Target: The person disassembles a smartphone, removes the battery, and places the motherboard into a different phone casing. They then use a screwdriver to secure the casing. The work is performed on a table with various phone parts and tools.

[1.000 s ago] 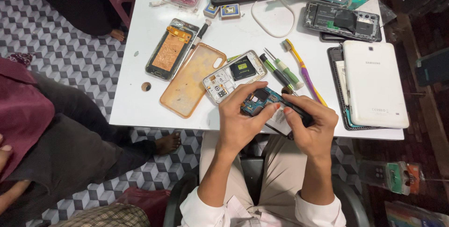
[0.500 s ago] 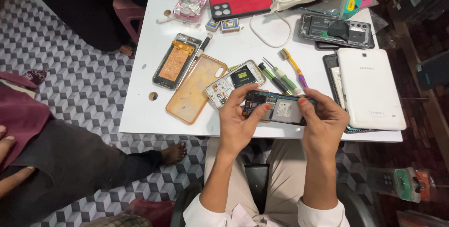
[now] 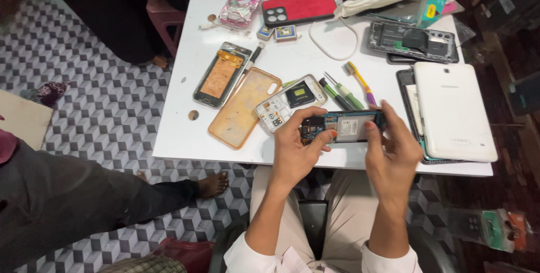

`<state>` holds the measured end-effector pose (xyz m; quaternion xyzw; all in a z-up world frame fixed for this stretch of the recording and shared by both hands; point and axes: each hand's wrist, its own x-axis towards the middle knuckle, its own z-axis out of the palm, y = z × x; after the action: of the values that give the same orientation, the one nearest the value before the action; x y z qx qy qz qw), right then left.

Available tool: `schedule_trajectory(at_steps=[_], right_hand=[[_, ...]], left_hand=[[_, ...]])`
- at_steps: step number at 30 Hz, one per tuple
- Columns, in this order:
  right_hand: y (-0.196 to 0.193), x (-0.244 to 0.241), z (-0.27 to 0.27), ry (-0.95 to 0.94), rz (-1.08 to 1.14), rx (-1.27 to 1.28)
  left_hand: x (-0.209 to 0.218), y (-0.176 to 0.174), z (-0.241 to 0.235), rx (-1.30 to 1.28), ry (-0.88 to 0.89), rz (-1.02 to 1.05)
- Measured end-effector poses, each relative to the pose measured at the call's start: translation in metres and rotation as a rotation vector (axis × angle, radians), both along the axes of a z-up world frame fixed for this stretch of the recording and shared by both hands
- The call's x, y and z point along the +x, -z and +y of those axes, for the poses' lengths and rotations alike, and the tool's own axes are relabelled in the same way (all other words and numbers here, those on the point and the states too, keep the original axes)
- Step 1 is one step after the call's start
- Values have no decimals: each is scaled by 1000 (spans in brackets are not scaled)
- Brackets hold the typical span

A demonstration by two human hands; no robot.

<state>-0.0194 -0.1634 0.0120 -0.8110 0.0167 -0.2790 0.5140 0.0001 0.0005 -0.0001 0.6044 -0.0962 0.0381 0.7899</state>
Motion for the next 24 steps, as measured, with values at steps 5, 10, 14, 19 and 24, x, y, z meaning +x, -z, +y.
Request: schedule_trajectory(at_steps=[5,10,14,19,24], right_hand=[[-6,-1,-2,48,-41,158],[-2,11,4,-10,-145,215],[2,8,9,76,-218,97],[10,6,-2,-15,-168,231],[15,8,-23,-112,-121,421]], left_hand=[[3,3,-2,-19,-36,11],[-1,7,-6,79,-117,-47],[-2,6,-4,130,-142,-83],[-1,3,-4,25,-92,27],[3,0,1,-59,-9,15]])
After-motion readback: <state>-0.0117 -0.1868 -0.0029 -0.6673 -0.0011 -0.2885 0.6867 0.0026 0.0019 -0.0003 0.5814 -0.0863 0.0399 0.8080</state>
